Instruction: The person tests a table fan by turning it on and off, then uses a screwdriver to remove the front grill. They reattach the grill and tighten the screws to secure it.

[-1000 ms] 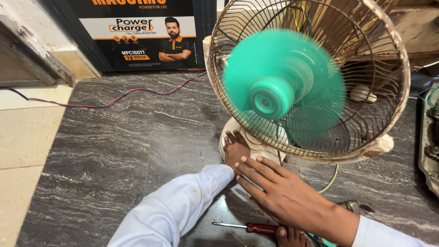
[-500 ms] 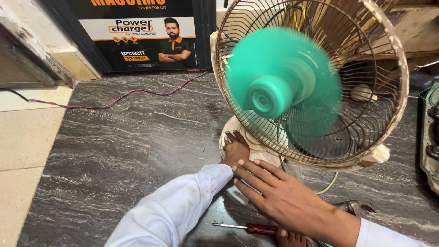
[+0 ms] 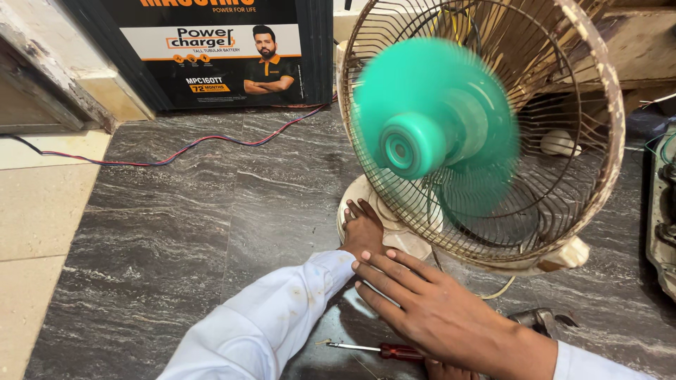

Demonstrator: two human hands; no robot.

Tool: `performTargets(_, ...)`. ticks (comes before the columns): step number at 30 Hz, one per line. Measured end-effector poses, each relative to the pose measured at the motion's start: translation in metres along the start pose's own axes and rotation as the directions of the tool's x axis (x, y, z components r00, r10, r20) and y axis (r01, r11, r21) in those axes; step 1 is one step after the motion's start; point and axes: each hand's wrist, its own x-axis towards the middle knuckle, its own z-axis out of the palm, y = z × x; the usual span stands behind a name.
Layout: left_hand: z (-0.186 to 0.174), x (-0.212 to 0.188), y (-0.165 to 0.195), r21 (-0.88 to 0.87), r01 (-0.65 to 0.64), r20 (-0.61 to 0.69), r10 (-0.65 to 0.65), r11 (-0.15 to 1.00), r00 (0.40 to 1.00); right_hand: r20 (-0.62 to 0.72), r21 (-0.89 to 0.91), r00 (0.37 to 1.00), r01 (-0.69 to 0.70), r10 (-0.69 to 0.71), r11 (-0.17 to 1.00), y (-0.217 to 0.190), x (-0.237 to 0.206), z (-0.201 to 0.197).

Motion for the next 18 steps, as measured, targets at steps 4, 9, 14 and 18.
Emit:
performTargets(4, -0.011, -0.007, 0.003, 0.006, 0.014, 0.027, -0.015, 1.0, 1.0, 0.008, 0.014, 1.0, -0.006, 0.006, 1.0, -0.001, -0.001, 0.003)
performTargets(9, -0.023, -0.011, 0.003, -0.027, 0.007, 0.093, -0.004, 1.0, 0.996, 0.007, 0.07, 1.0, 0.012, -0.013, 0.997, -0.003, -0.006, 0.005)
performTargets(14, -0.027, -0.013, 0.003, 0.073, -0.056, 0.063, 0.051, 0.996, 0.997, 0.133, 0.196, 0.99, 0.018, -0.045, 0.981, -0.01, -0.009, 0.011)
performTargets(18, -0.028, -0.013, 0.001, 0.068, -0.087, 0.071, 0.082, 0.994, 0.994, 0.156, 0.173, 0.985, 0.043, -0.07, 0.984, -0.011, -0.012, 0.017)
